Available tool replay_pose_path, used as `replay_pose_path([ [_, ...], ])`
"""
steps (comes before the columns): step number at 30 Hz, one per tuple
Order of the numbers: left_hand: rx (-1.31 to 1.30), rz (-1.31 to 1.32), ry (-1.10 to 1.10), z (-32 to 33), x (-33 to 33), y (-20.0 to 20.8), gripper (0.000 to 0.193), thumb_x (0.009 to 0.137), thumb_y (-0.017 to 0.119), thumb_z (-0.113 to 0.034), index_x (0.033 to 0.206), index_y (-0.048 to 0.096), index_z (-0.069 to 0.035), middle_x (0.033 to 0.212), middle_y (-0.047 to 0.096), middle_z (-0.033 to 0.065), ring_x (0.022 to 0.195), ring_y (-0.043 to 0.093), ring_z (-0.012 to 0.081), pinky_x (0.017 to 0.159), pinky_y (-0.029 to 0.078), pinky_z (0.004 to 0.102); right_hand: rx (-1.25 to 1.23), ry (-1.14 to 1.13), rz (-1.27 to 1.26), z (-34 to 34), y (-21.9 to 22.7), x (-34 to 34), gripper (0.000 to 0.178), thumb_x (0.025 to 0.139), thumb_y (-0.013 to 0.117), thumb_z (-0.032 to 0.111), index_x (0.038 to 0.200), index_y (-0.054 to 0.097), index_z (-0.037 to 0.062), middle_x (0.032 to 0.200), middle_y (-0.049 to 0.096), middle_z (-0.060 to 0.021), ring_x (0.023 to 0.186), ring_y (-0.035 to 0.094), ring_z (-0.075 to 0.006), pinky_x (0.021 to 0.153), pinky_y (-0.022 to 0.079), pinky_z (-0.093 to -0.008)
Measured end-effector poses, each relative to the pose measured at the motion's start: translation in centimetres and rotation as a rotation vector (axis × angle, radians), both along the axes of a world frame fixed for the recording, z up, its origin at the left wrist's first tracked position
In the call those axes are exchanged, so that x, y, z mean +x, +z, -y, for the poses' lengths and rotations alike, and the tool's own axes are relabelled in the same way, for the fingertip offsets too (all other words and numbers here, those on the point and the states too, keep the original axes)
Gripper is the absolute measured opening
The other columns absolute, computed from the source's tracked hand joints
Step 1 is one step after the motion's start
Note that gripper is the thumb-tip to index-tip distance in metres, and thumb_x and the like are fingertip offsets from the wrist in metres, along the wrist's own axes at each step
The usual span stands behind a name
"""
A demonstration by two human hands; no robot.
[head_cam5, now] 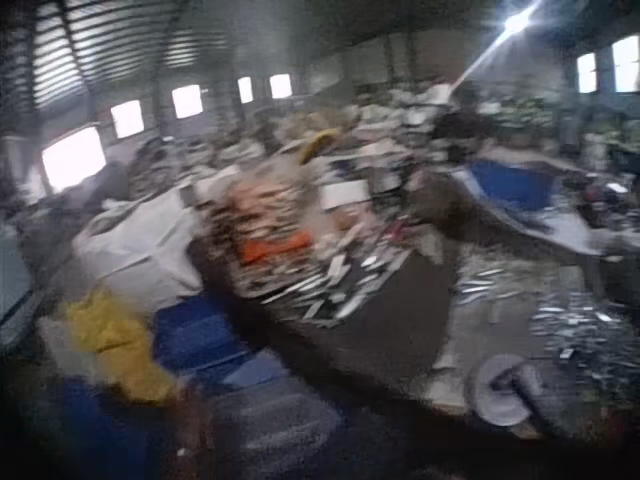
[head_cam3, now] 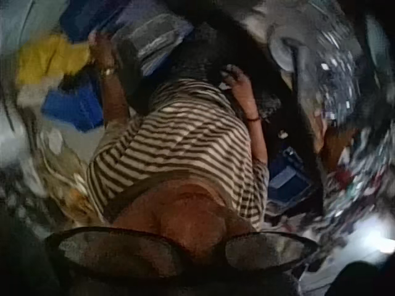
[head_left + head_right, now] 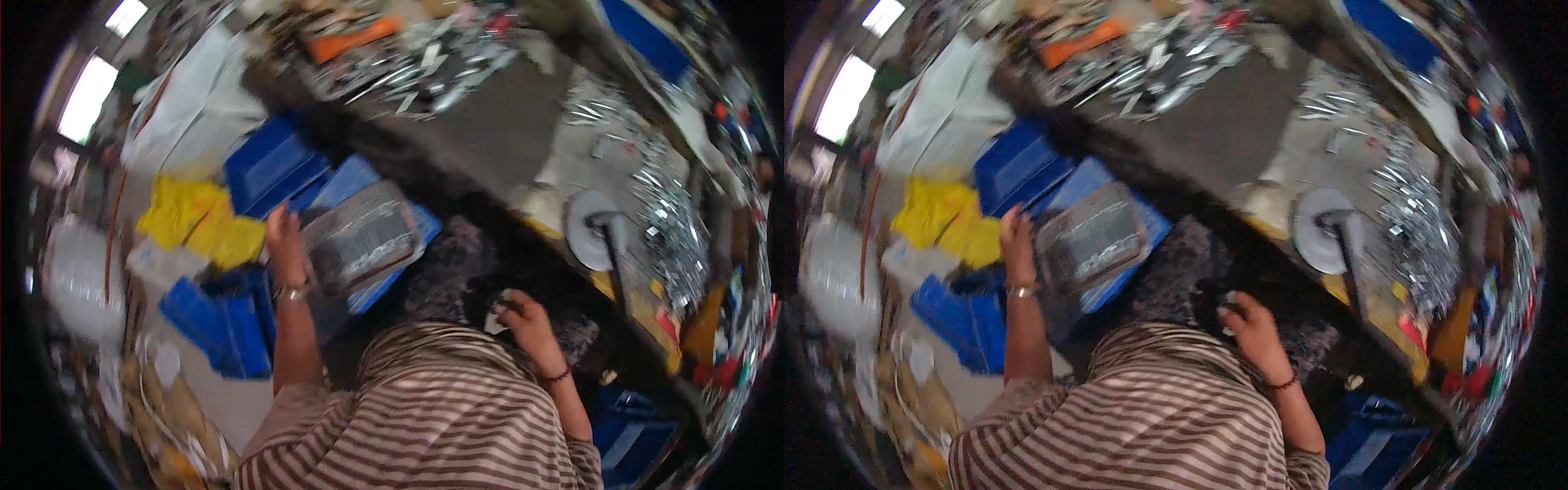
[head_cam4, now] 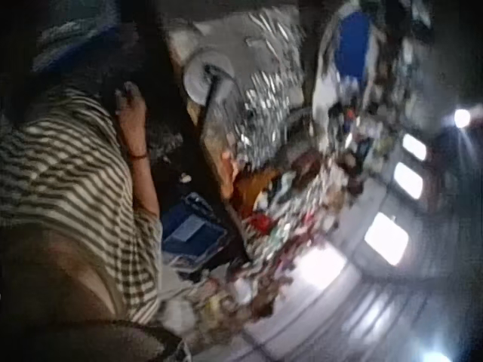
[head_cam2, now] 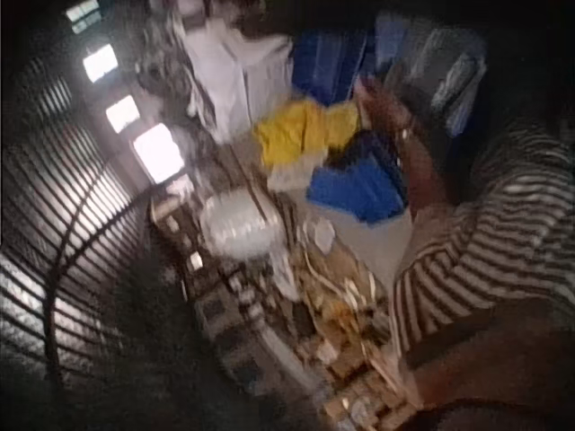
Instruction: The person assembles metal fasteners by fitting pins into metal sleeves, tapping them with a small hammer on a round metal base, and placing the assembled fasteners into a metal tray.
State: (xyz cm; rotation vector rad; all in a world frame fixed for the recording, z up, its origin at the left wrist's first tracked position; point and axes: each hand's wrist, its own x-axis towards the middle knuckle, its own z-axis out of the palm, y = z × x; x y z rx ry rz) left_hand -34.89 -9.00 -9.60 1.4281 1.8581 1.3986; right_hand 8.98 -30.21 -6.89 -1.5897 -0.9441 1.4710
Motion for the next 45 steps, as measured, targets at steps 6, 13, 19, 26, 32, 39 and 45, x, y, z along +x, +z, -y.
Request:
replay_pose_path([
  [6, 0.087, -0.002, -0.310, 2.1, 10.7, 5.4, 0.035, 0.101, 0.064, -0.020, 0.131, 0.063, -0.003, 0.107, 0.065, 0.0037, 0.092, 0.061, 0.0120, 0.081, 0.051, 0.0277, 0.100, 0.001, 0.161, 1.3, 0.3, -1.1, 0.029, 0.094, 0.072, 0.018, 0.113, 0.065, -0.0029, 0.095, 0.069, -0.0185, 0.083, 0.063, -0.0174, 0.076, 0.051, -0.0352],
  [13, -0.475, 0.438, -0.948, 9.9, 24.0, 6.9, 0.029, 0.106, 0.056, -0.025, 0.125, 0.064, -0.005, 0.098, 0.071, 0.0040, 0.074, 0.061, 0.0061, 0.061, 0.049, 0.0217, 0.255, -0.200, 0.188, 3.0, -2.9, -3.4, 0.031, 0.097, 0.069, 0.018, 0.121, 0.061, -0.0008, 0.090, 0.067, -0.0131, 0.080, 0.059, -0.0158, 0.074, 0.050, -0.0318],
  [19, -1.073, 0.670, -1.176, 14.9, 28.5, 0.1, 0.029, 0.108, 0.053, -0.027, 0.127, 0.061, -0.007, 0.096, 0.068, 0.0044, 0.075, 0.060, 0.0084, 0.065, 0.049, 0.0223, 0.163, -0.300, 0.055, 3.7, -11.6, -0.2, 0.026, 0.099, 0.064, 0.017, 0.119, 0.064, 0.0002, 0.099, 0.071, -0.0135, 0.092, 0.065, -0.0180, 0.082, 0.052, -0.0338],
  [26, -1.099, 0.798, -1.167, 13.7, 27.0, -3.3, 0.027, 0.107, 0.056, -0.022, 0.128, 0.062, -0.006, 0.103, 0.070, 0.0049, 0.083, 0.062, 0.0086, 0.071, 0.050, 0.0227, 0.140, -0.291, -0.005, 4.2, -10.0, -0.7, 0.019, 0.099, 0.063, 0.013, 0.113, 0.065, 0.0002, 0.098, 0.069, -0.0058, 0.092, 0.062, -0.0127, 0.083, 0.051, -0.0301],
  [32, -0.331, 0.371, -1.122, 9.4, 27.4, 8.4, 0.022, 0.105, 0.059, -0.021, 0.114, 0.072, -0.006, 0.082, 0.070, -0.0017, 0.066, 0.054, 0.0013, 0.060, 0.044, 0.0176, 0.220, -0.406, -0.052, 5.7, -3.7, -0.3, 0.019, 0.096, 0.070, 0.015, 0.109, 0.066, 0.0015, 0.090, 0.067, -0.0084, 0.084, 0.061, -0.0123, 0.075, 0.050, -0.0305],
  [39, 0.237, 0.080, -0.913, 0.6, 31.3, 10.4, 0.023, 0.101, 0.063, -0.020, 0.114, 0.070, -0.002, 0.090, 0.071, 0.0041, 0.074, 0.060, 0.0121, 0.065, 0.049, 0.0286, 0.674, -0.564, 0.765, 7.5, 8.8, 3.5, 0.015, 0.088, 0.072, 0.009, 0.101, 0.069, 0.0008, 0.084, 0.063, -0.0150, 0.074, 0.065, -0.0286, 0.068, 0.053, -0.0358],
  [45, 0.639, -0.428, -0.625, -4.5, 36.5, 8.5, 0.046, 0.100, 0.063, -0.032, 0.139, 0.057, -0.008, 0.129, 0.063, 0.0129, 0.126, 0.053, 0.0321, 0.104, 0.043, 0.0449, 0.657, -0.517, 0.876, 7.8, 10.7, 6.9, 0.031, 0.086, 0.074, 0.011, 0.113, 0.063, 0.0008, 0.092, 0.061, -0.0167, 0.080, 0.064, -0.0323, 0.071, 0.052, -0.0379],
])
